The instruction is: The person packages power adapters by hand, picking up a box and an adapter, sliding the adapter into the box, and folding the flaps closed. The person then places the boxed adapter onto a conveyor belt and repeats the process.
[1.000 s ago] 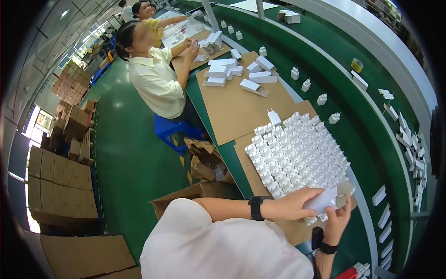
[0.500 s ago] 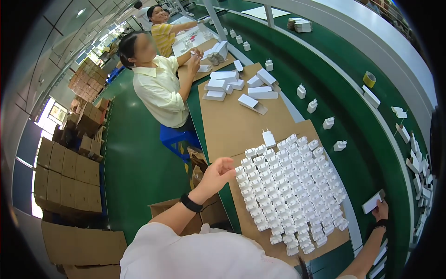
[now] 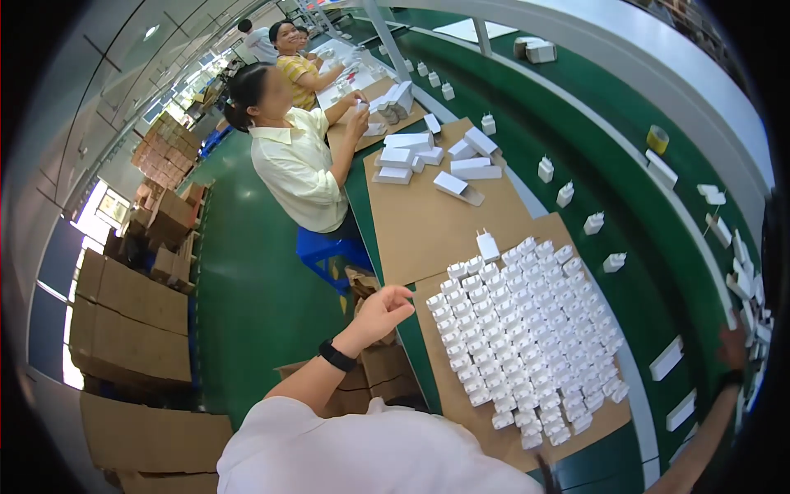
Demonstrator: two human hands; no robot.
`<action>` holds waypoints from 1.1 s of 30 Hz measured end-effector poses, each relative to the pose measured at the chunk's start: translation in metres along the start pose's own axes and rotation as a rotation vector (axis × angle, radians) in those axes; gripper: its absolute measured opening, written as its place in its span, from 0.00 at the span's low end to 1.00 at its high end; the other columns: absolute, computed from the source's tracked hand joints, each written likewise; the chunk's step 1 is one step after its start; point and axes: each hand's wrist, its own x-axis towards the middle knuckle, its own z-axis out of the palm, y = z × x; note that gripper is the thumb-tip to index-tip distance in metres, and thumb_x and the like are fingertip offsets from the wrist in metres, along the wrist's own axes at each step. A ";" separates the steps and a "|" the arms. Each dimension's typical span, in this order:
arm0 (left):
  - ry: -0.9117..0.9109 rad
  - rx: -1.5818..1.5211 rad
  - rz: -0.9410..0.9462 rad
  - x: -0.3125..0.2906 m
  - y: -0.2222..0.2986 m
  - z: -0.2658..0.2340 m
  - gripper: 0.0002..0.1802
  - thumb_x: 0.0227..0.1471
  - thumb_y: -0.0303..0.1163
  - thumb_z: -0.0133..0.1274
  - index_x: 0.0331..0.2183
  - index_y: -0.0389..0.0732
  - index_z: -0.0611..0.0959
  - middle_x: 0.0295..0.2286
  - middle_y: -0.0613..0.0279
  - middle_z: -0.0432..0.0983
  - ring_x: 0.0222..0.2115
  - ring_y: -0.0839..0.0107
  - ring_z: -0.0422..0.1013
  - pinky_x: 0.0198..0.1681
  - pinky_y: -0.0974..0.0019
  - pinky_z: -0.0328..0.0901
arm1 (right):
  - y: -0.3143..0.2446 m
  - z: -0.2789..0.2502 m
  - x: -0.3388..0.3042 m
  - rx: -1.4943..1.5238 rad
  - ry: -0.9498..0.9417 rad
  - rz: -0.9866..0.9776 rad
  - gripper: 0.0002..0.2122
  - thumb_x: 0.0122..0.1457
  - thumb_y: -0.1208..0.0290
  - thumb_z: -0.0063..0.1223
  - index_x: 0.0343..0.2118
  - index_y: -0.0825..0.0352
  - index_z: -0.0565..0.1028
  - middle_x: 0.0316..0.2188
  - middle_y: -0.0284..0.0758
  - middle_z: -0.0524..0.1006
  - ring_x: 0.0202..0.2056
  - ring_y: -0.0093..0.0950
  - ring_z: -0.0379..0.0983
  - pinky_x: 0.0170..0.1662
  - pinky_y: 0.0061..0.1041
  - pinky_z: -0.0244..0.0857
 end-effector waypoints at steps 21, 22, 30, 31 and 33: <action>0.080 0.977 0.348 0.291 -0.031 -0.125 0.28 0.39 0.32 0.58 0.45 0.38 0.70 0.39 0.49 0.71 0.40 0.57 0.69 0.43 0.61 0.63 | -0.238 0.042 -0.174 -0.216 -0.422 -0.321 0.27 0.42 0.78 0.53 0.50 0.62 0.66 0.17 0.29 0.70 0.18 0.14 0.61 0.22 0.16 0.56; 0.050 0.976 0.456 0.314 -0.036 -0.132 0.29 0.39 0.30 0.57 0.46 0.37 0.69 0.42 0.47 0.69 0.44 0.56 0.66 0.47 0.60 0.61 | -0.254 0.046 -0.154 -0.185 -0.420 -0.321 0.28 0.42 0.79 0.53 0.51 0.61 0.65 0.17 0.29 0.70 0.18 0.15 0.61 0.22 0.16 0.56; 0.215 1.280 0.924 0.372 -0.023 -0.043 0.10 0.36 0.28 0.51 0.29 0.42 0.78 0.31 0.54 0.70 0.35 0.57 0.67 0.38 0.56 0.61 | -0.244 0.187 0.000 -0.748 -0.664 -0.563 0.40 0.26 0.72 0.68 0.51 0.60 0.65 0.48 0.47 0.65 0.50 0.42 0.62 0.53 0.35 0.58; 0.198 1.299 0.864 0.371 -0.022 -0.038 0.13 0.35 0.28 0.52 0.30 0.43 0.78 0.33 0.55 0.69 0.38 0.58 0.65 0.39 0.58 0.60 | -0.247 0.207 -0.003 -0.881 -0.622 -0.557 0.39 0.26 0.70 0.69 0.49 0.59 0.66 0.47 0.47 0.66 0.48 0.43 0.63 0.50 0.36 0.60; 0.190 1.289 0.813 0.370 -0.027 -0.027 0.15 0.34 0.28 0.52 0.32 0.44 0.78 0.35 0.56 0.68 0.40 0.59 0.63 0.41 0.60 0.58 | -0.236 0.239 0.002 -1.028 -0.613 -0.520 0.38 0.26 0.68 0.69 0.49 0.58 0.66 0.46 0.46 0.66 0.47 0.41 0.64 0.48 0.35 0.62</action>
